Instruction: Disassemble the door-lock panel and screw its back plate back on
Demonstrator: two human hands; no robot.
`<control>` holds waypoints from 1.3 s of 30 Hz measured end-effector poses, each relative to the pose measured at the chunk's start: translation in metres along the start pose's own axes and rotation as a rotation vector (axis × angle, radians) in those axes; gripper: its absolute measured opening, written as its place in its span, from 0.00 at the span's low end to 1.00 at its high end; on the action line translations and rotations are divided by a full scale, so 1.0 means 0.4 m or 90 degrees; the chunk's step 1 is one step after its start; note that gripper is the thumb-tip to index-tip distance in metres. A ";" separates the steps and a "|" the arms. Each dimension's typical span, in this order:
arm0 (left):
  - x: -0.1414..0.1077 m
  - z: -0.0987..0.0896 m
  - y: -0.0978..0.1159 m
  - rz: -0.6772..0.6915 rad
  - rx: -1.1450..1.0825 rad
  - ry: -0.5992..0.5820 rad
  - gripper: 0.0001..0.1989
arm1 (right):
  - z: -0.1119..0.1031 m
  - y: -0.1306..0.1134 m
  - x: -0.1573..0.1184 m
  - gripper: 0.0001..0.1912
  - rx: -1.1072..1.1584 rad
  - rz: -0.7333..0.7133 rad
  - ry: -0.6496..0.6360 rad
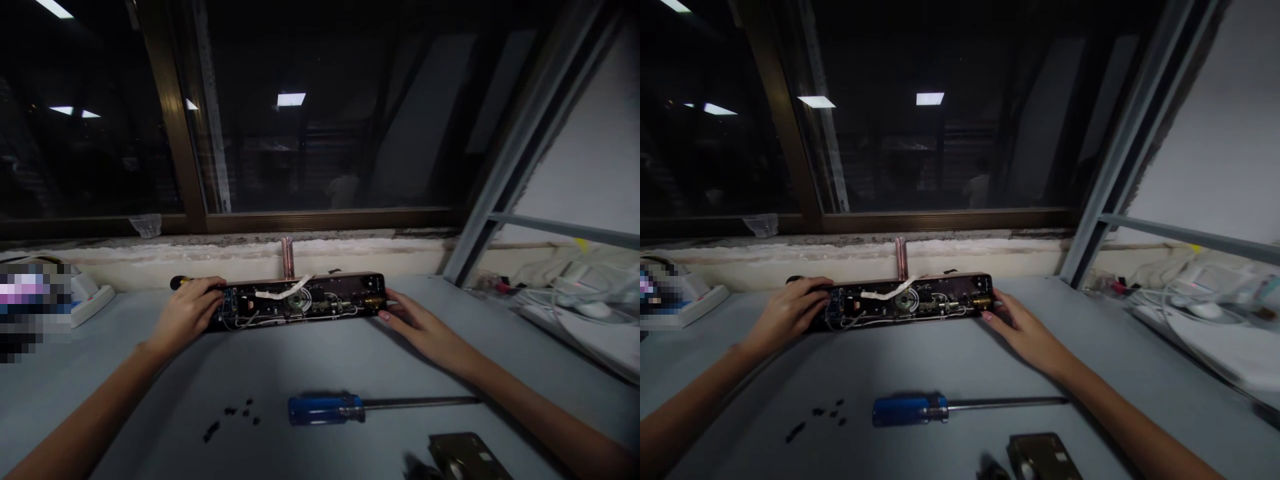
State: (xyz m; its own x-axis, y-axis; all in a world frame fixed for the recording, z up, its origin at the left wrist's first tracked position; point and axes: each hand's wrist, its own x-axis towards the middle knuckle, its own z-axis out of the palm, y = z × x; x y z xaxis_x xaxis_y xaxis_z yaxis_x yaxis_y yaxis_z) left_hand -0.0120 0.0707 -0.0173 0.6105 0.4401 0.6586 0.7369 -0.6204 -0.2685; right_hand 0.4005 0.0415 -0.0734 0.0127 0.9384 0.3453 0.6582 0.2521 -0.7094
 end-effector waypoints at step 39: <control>0.030 -0.005 -0.039 0.006 -0.115 -0.114 0.12 | 0.006 0.011 0.001 0.32 -0.022 -0.054 -0.015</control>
State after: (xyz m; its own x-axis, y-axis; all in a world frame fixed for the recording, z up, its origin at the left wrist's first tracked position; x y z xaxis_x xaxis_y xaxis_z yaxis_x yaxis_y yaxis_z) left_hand -0.0167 0.0844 -0.0036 0.6702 0.5324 0.5171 0.6776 -0.7232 -0.1336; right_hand 0.4015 0.0435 -0.0780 -0.0608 0.9195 0.3883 0.6816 0.3224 -0.6568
